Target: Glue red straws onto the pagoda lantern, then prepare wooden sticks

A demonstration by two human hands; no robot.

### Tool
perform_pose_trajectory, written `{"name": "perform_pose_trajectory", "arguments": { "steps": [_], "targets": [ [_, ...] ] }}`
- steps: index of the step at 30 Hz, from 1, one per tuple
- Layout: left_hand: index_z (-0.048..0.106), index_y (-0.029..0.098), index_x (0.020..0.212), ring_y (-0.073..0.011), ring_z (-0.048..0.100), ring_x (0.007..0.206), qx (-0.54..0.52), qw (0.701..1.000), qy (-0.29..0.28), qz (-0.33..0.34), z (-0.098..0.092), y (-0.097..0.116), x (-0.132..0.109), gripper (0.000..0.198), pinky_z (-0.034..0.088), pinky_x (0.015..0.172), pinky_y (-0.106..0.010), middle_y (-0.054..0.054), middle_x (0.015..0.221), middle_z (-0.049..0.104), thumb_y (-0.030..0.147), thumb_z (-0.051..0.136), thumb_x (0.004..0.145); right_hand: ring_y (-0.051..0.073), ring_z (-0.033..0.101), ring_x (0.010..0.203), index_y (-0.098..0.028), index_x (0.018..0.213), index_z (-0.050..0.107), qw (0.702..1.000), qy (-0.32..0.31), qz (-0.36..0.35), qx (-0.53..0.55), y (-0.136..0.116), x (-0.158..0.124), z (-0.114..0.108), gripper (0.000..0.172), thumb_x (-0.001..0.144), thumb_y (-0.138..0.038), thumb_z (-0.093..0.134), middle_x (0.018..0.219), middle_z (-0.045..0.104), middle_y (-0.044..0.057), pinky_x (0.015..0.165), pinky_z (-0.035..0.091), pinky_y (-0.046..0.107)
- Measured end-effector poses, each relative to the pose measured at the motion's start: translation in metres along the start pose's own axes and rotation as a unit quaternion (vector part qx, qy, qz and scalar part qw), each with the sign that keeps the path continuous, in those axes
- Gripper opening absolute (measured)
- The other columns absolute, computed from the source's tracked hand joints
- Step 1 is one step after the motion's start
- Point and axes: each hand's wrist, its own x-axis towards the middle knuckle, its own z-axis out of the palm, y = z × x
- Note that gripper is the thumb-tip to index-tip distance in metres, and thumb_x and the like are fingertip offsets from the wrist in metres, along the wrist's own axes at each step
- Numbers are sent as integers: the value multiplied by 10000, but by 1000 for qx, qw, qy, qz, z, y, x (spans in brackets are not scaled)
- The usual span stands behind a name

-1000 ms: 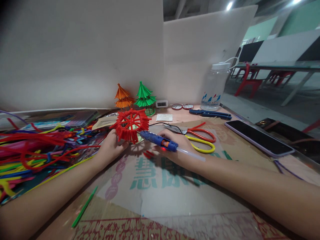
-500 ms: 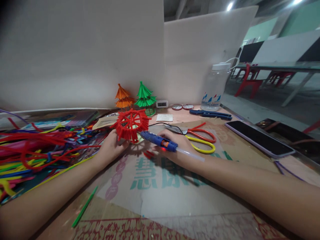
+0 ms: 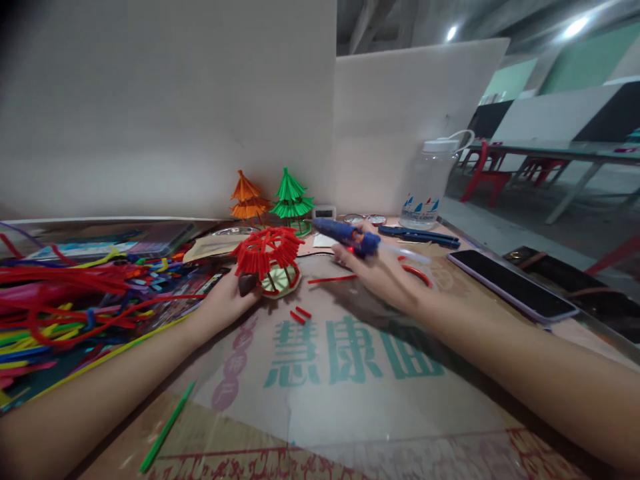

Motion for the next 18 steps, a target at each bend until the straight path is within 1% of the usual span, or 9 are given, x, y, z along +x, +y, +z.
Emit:
{"name": "perform_pose_trajectory", "arguments": {
  "steps": [1, 2, 3, 4, 6, 8, 13, 15, 18],
  "targets": [
    [563, 199, 1203, -285, 705, 1117, -5, 1000, -2, 1, 0, 1, 0, 369, 551, 965, -415, -116, 1209, 733, 318, 598, 856, 224, 666, 822, -210, 977, 615, 1000, 5, 9, -15, 5, 13, -4, 311, 938, -518, 611, 895, 715, 64, 772, 541, 353],
    [561, 200, 1210, -283, 706, 1113, -10, 1000, -3, 2, 1, 1, 0, 370, 550, 964, -414, -113, 1207, 733, 312, 588, 858, 230, 681, 859, -202, 973, 644, 997, -23, 39, -55, 11, 27, -7, 310, 938, -508, 614, 915, 731, 68, 802, 543, 347],
    [562, 201, 1216, -282, 709, 1101, -12, 1000, -4, 0, 1, 1, 0, 373, 549, 961, -415, -110, 1200, 735, 307, 582, 860, 236, 690, 882, -196, 980, 672, 989, -41, 84, -110, 18, 41, -9, 300, 924, -489, 642, 931, 745, 69, 821, 540, 341],
    [566, 201, 1218, -283, 711, 1088, -13, 1000, -5, -2, 1, 1, 0, 373, 548, 957, -419, -108, 1193, 736, 305, 578, 860, 244, 698, 893, -195, 981, 695, 974, -60, 138, -169, 26, 54, -10, 295, 898, -478, 683, 927, 754, 68, 830, 538, 337],
    [583, 195, 1204, -296, 713, 1064, -10, 1000, -7, -8, 2, 0, 0, 366, 549, 941, -435, -112, 1168, 740, 308, 578, 856, 264, 708, 860, -170, 944, 728, 961, -65, 175, -205, 42, 77, -10, 270, 843, -419, 761, 859, 759, 81, 811, 539, 340],
    [593, 189, 1192, -301, 716, 1038, -8, 1000, -9, -10, 2, -1, 0, 363, 554, 917, -435, -114, 1147, 743, 312, 581, 851, 246, 712, 822, -158, 929, 741, 955, -69, 190, -219, 56, 93, -7, 252, 852, -398, 761, 837, 762, 84, 769, 539, 312],
    [583, 202, 1214, -278, 714, 1036, -8, 1000, -11, 1, 1, 1, 1, 377, 545, 936, -410, -93, 1148, 740, 299, 569, 850, 193, 692, 677, -131, 898, 740, 942, -104, 213, -238, 80, 104, 5, 274, 908, -402, 707, 799, 766, 98, 593, 512, 254],
    [573, 201, 1224, -283, 708, 1067, -8, 1000, -12, 1, 0, 2, 1, 385, 540, 954, -418, -103, 1179, 733, 325, 570, 860, 203, 703, 705, -128, 914, 745, 938, -117, 208, -252, 86, 104, 5, 304, 901, -430, 713, 809, 770, 104, 610, 523, 256],
    [553, 195, 1247, -300, 707, 1078, -8, 1000, -14, -5, 0, 1, 1, 412, 545, 946, -439, -125, 1194, 731, 395, 569, 887, 264, 724, 855, -124, 1043, 744, 932, -124, 179, -289, 90, 100, -5, 376, 863, -454, 748, 923, 783, 137, 736, 554, 311]
  ]
}}
